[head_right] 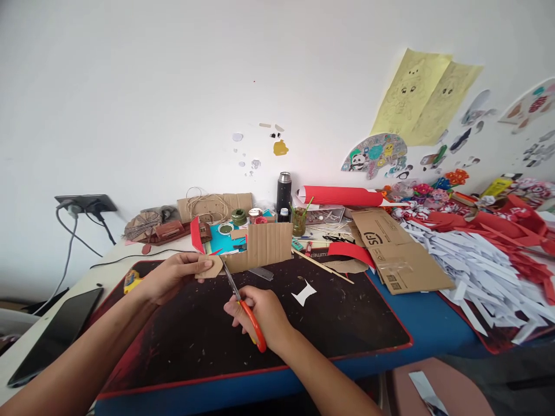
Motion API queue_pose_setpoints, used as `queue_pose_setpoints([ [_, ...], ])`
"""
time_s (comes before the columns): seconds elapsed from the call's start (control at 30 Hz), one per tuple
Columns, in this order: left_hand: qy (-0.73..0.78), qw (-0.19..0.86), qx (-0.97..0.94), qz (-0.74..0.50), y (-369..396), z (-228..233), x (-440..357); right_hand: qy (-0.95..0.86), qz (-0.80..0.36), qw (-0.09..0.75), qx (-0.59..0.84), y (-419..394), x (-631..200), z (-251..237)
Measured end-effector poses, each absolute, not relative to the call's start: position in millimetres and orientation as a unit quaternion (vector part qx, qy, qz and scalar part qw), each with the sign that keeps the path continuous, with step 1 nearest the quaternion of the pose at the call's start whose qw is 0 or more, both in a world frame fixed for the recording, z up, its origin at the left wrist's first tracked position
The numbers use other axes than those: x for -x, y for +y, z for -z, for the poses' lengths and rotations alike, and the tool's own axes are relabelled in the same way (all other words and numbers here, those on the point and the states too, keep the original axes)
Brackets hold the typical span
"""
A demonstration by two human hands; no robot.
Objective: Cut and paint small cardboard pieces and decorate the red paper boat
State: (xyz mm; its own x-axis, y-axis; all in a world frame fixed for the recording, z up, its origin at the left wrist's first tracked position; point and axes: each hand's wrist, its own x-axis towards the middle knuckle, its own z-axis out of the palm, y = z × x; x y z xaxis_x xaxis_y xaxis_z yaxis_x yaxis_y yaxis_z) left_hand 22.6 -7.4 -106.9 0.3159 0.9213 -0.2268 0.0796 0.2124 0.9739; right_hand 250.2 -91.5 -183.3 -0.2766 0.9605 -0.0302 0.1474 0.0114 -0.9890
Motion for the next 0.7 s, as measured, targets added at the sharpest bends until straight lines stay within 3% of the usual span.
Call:
queue_pose_setpoints([
  [0.7,0.468,0.606,-0.535,-0.357,-9.0,117.6,-17.9,-0.500,-0.636,0.398,0.433,-90.9,-246.2,187.9],
])
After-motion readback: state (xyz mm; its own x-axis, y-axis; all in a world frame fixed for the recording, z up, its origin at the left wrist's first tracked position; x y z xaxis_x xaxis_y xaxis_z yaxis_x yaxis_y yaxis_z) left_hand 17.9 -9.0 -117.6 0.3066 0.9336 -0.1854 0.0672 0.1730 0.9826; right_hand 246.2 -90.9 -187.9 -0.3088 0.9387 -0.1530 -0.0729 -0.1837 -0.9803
